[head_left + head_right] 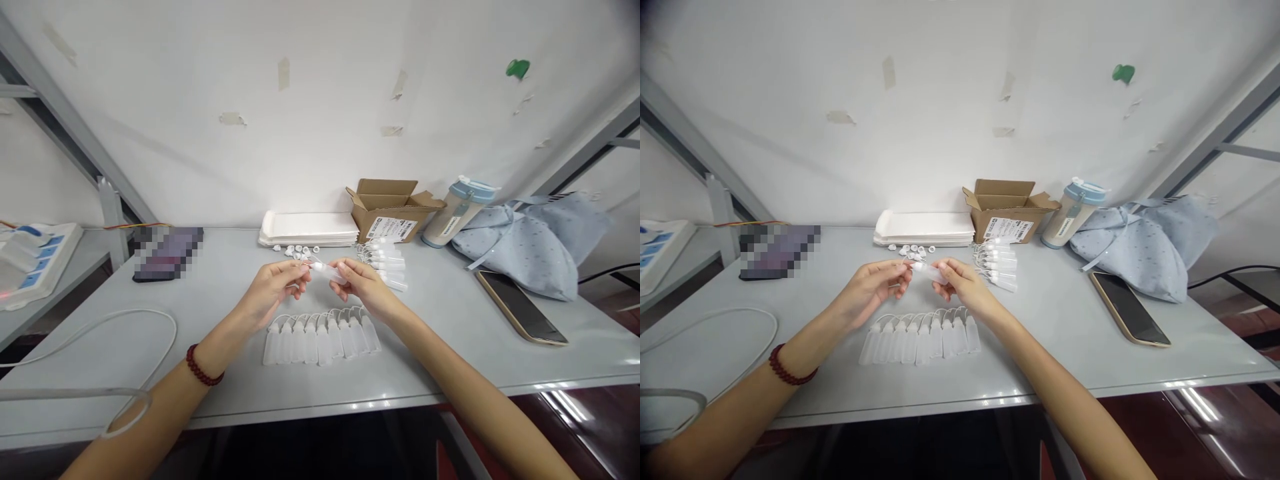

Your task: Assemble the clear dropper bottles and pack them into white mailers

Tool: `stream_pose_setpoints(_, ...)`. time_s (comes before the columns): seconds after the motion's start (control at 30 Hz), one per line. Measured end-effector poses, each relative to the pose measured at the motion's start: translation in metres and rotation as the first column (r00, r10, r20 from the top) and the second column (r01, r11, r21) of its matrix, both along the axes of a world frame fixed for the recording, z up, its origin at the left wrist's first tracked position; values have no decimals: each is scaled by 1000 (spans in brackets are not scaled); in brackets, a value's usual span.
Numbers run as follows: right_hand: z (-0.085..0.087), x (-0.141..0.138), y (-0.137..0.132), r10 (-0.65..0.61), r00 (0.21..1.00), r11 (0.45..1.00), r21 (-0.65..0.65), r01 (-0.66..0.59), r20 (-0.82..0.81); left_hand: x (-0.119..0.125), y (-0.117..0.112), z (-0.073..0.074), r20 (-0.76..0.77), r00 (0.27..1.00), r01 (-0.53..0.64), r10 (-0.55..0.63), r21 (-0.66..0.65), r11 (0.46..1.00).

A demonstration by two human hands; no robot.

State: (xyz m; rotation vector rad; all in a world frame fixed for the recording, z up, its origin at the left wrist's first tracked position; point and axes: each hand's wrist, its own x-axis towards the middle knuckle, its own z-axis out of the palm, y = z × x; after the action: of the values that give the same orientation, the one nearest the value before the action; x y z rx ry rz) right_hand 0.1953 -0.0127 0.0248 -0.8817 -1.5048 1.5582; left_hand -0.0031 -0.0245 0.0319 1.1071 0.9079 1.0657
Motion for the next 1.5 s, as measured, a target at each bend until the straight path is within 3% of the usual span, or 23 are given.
stream_pose_setpoints(0.3, -3, 0, -1, -11, 989, 997, 79, -1, 145, 4, -3, 2, -170, 985, -7, 18, 65, 998)
stream_pose_setpoints(0.53, -1, -1, -4, -56, 967, 978, 208, 3, 249, 3, -2, -1, -216, 974, 55, -63, -42, 998)
stream_pose_setpoints(0.7, -2, -2, -4, -57, 968, 979, 203, 7, 243, 4, -2, -4, -176, 982, 56, -68, -73, 996)
stream_pose_setpoints(1.03, -6, -5, -2, -108, 979, 988, 128, 87, 174, 7, -4, -4, -180, 984, 9, -10, -9, 1000)
stream_pose_setpoints(1.37, -3, -4, -3, -111, 969, 991, 104, 89, 221, 8, -8, -5, -297, 952, -15, 68, 180, 984)
stream_pose_setpoints(1.5, -3, -4, -4, -117, 968, 989, 112, 94, 221, 12, -11, -6, -298, 942, -54, 151, 310, 949)
